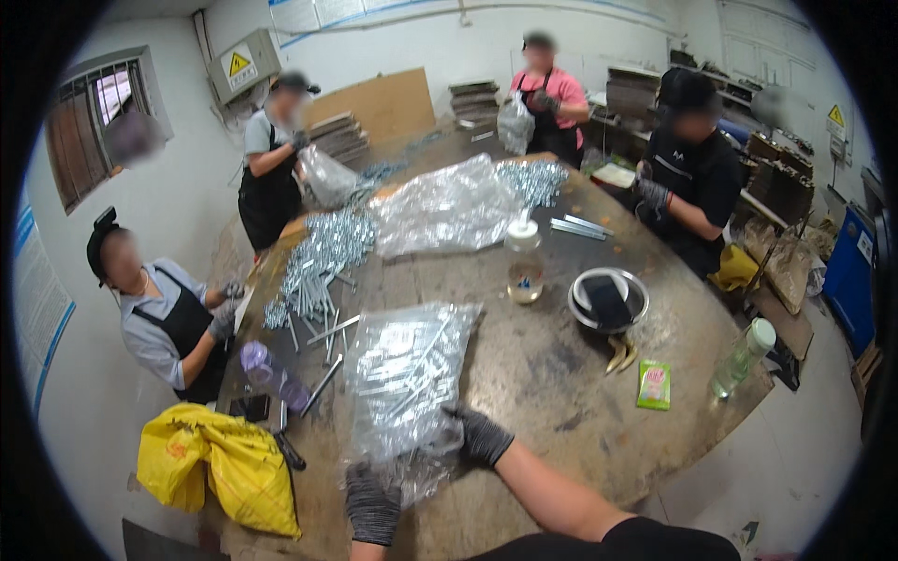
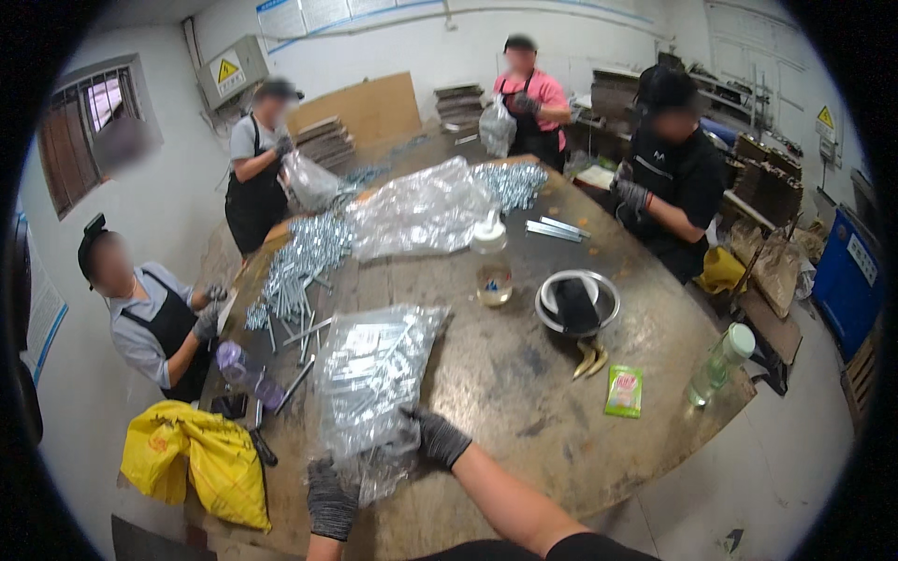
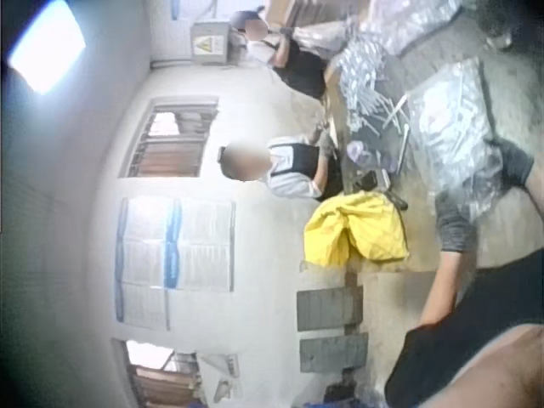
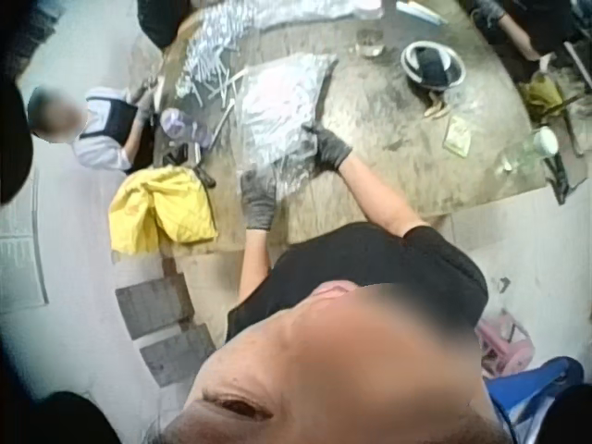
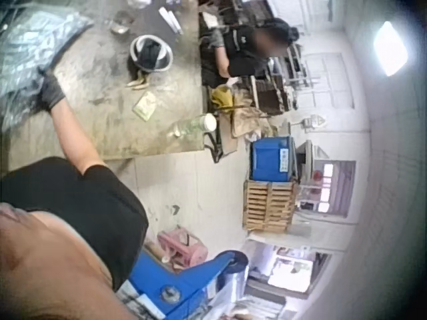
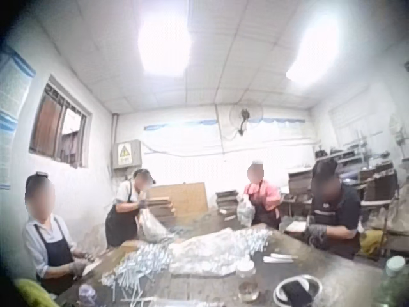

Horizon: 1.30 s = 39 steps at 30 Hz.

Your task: The person unpacks a plastic bag of metal bolts and places them on a table. They then pick up a yellow bag containing nuts and repeatedly pick up bolts and nuts, screwing them together by hand. The assembled fasteners are placed on the table.

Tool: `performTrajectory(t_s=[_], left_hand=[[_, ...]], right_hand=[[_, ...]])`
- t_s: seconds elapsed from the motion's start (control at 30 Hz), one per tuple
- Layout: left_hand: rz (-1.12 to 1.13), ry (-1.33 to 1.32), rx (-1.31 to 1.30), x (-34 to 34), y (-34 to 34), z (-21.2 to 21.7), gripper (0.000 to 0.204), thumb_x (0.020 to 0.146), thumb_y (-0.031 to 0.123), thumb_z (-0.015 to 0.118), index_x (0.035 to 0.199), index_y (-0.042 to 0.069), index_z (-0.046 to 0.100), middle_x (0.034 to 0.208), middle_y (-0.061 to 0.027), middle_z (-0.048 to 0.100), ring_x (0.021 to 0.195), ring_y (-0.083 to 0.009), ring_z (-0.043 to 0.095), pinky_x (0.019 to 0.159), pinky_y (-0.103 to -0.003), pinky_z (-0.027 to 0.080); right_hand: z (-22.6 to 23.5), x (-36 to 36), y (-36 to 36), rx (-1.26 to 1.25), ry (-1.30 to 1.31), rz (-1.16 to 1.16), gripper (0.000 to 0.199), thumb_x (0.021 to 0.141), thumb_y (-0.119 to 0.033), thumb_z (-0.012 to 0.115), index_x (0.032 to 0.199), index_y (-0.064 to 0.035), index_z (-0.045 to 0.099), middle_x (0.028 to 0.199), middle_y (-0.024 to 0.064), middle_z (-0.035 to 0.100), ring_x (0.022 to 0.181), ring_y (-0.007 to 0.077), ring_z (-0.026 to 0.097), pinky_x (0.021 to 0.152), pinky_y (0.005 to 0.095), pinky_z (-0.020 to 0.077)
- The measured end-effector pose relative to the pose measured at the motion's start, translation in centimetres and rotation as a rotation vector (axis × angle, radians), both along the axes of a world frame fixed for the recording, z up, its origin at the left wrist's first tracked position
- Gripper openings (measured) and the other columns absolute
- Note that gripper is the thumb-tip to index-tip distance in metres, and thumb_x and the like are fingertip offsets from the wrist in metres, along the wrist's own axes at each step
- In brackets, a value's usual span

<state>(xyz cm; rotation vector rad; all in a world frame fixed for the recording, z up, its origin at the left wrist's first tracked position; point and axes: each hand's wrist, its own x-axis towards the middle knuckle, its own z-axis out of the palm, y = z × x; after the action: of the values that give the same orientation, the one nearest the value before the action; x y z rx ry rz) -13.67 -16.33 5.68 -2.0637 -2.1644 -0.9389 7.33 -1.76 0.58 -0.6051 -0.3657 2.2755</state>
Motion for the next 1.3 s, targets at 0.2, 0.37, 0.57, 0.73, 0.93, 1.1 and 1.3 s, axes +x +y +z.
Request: performTrajectory(t_s=[0.2,0.37,0.57,0.73,0.93,1.1,1.3], left_hand=[[0.343,0.182,-0.036,-1.0,4.3,-4.0,0.053,0.077,0.035,0.069,0.115,0.0,0.056,0.109,-0.0243,0.059,0.104,-0.0413,0.056,0.093,-0.048,0.044],[0.355,-0.014,0.18,-6.1,6.2,-5.9,0.028,0.085,0.017,0.053,0.104,-0.002,0.061,0.095,-0.0222,0.065,0.088,-0.0399,0.062,0.08,-0.044,0.049],[0.333,-0.447,0.135,-7.9,8.6,-4.9,0.027,0.091,0.013,0.043,0.104,-0.003,0.06,0.094,-0.0209,0.066,0.087,-0.0359,0.063,0.079,-0.039,0.048],[0.229,-0.387,0.029,-10.1,9.1,-6.5,0.031,0.093,0.018,0.042,0.107,-0.002,0.061,0.098,-0.0208,0.067,0.089,-0.0348,0.064,0.083,-0.04,0.048],[0.295,-0.358,-0.032,-8.7,8.9,-3.9,0.033,0.088,0.017,0.042,0.107,-0.002,0.061,0.1,-0.0237,0.066,0.095,-0.0394,0.063,0.085,-0.042,0.048],[0.209,-0.203,0.168,-10.7,7.3,-2.3,0.024,0.084,0.015,0.053,0.102,0.0,0.062,0.099,-0.0233,0.065,0.096,-0.0398,0.062,0.083,-0.043,0.048],[0.172,-0.107,0.182,-10.5,7.4,-2.4,0.022,0.088,0.013,0.054,0.107,0.003,0.053,0.097,-0.0212,0.066,0.09,-0.0409,0.063,0.078,-0.045,0.049]], right_hand=[[-0.2,0.0,0.4,0.043,0.155,0.144,0.039,0.092,-0.022,0.065,0.124,-0.0029,0.056,0.114,0.0099,0.065,0.104,0.0221,0.063,0.094,0.0376,0.0526],[-0.1,2.1,1.4,0.157,-0.008,0.185,0.036,0.089,-0.015,0.067,0.12,0.0011,0.061,0.115,0.0104,0.066,0.104,0.0188,0.063,0.093,0.031,0.0509],[3.9,4.2,1.2,0.533,-0.491,0.002,0.028,0.089,-0.015,0.064,0.112,-0.0005,0.065,0.101,0.0082,0.068,0.09,0.0159,0.061,0.082,0.0297,0.0503],[7.2,-0.9,-5.3,1.166,-1.077,-0.638,0.043,0.086,-0.035,0.067,0.113,-0.0025,0.059,0.103,0.0138,0.062,0.096,0.026,0.06,0.084,0.0369,0.0498],[3.6,-3.1,-6.2,1.662,-1.87,-0.214,0.051,0.08,-0.029,0.062,0.125,-0.0072,0.052,0.124,0.0162,0.053,0.114,0.0314,0.05,0.094,0.0458,0.0394],[6.1,-0.2,-7.0,1.603,-1.955,-0.099,0.041,0.079,-0.031,0.065,0.113,-0.0099,0.056,0.11,0.0123,0.058,0.1,0.0284,0.056,0.082,0.0425,0.0453],[5.1,0.8,-7.0,1.334,-1.617,-0.396,0.027,0.086,-0.032,0.061,0.099,-0.0084,0.063,0.096,0.0162,0.063,0.089,0.035,0.062,0.077,0.043,0.0499]])
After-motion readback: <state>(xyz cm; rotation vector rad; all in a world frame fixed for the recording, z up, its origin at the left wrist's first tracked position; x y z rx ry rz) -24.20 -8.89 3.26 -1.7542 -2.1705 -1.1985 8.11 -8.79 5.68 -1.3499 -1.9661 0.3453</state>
